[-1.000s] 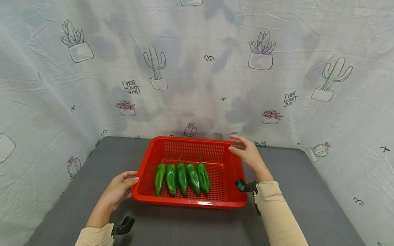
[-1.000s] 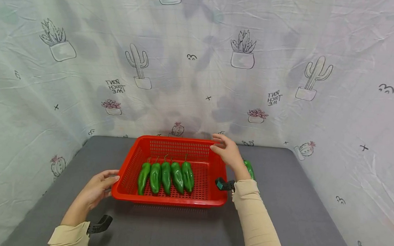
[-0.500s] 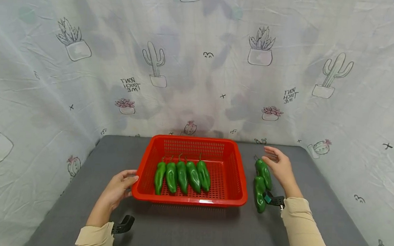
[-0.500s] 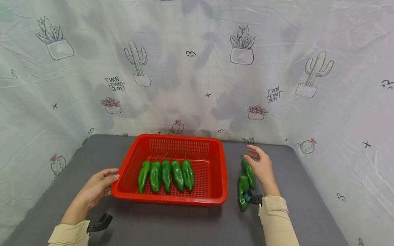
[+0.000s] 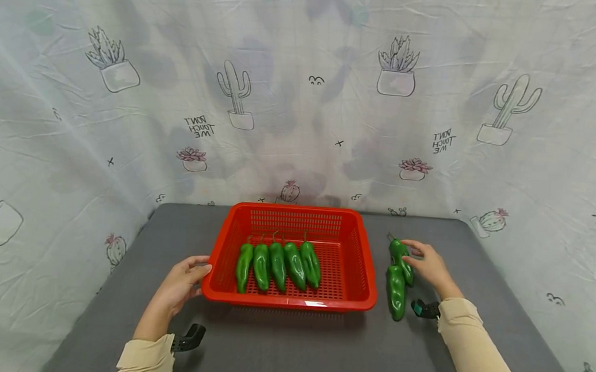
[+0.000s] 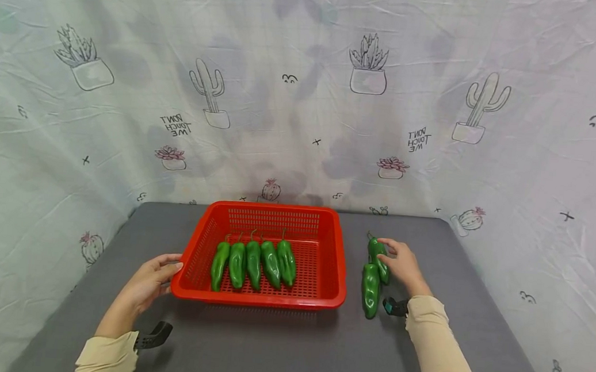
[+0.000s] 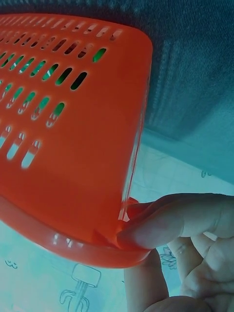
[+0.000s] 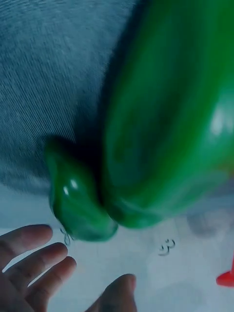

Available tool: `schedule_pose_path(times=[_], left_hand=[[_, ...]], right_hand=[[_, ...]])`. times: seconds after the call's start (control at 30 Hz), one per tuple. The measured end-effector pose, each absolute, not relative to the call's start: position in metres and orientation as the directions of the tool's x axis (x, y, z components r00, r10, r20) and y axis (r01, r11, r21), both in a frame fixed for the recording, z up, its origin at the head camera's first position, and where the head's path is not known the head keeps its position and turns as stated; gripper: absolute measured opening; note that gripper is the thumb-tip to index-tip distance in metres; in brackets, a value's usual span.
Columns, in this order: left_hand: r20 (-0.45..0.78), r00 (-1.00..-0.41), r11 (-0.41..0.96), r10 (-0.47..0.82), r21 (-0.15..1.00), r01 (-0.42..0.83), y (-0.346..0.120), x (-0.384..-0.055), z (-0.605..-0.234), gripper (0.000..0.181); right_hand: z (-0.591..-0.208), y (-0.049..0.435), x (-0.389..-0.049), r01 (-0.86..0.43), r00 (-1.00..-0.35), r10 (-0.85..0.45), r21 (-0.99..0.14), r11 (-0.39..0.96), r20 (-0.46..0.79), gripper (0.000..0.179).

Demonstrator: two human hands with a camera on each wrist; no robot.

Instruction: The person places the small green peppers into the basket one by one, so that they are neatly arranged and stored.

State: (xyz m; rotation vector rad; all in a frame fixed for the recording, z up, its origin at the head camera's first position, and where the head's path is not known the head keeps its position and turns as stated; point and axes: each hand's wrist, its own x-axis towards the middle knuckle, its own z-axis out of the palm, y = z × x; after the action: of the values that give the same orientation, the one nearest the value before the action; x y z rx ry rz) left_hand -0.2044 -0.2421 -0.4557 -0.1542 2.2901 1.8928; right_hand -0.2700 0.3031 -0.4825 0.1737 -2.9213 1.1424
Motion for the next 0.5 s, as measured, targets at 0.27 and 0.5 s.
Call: schedule_pose_path(times=[0.27, 0.5], left_hand=[[-0.202, -0.979, 0.2, 0.01, 0.96, -0.196, -0.242, -0.204, -0.457, 0.047], [-0.199, -0.98, 0.2, 0.017, 0.961, -0.191, -0.242, -0.204, -0.456, 0.049]], right_hand=[[-0.496, 0.307, -0.278, -0.154, -0.979, -0.202, -0.689, 0.708, 0.012, 0.054], [-0.497, 0.308, -0.289, -0.204, -0.961, -0.276, -0.687, 0.697, 0.006, 0.055]])
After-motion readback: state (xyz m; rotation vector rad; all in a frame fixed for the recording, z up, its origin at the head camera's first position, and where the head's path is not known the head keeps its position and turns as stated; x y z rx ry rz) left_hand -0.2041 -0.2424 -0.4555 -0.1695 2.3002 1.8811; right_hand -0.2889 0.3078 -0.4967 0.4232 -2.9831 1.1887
